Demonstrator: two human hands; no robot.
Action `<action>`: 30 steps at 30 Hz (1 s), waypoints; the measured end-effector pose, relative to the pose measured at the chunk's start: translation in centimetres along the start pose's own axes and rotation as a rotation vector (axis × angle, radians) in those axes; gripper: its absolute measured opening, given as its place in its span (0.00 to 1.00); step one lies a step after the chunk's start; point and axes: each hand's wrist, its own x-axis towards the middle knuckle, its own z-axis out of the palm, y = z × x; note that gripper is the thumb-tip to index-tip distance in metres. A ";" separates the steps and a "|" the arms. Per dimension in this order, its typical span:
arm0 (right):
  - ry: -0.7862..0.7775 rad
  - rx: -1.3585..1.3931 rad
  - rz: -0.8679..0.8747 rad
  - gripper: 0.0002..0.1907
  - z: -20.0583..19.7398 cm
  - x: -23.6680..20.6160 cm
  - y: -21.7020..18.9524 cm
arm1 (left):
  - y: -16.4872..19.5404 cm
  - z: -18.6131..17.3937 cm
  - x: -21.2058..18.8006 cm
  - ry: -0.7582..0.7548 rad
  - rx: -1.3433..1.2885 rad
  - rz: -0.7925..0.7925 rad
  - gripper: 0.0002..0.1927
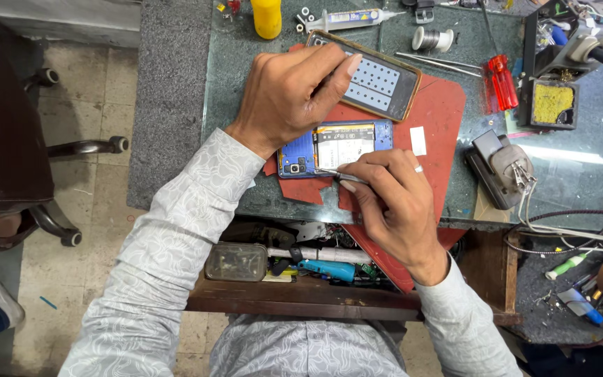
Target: The person disassembles a smartphone at a repair bench. They pry off the back cover, use a screwdriver to remove screws from the frame, lift out the battery, and separate the main circuit board from the housing, handling the internal components by hand.
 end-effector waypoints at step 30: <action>0.271 -0.152 0.048 0.05 -2.6 3.2 4.2 | 1.6 -0.1 2.0 -0.222 -0.251 -0.026 0.09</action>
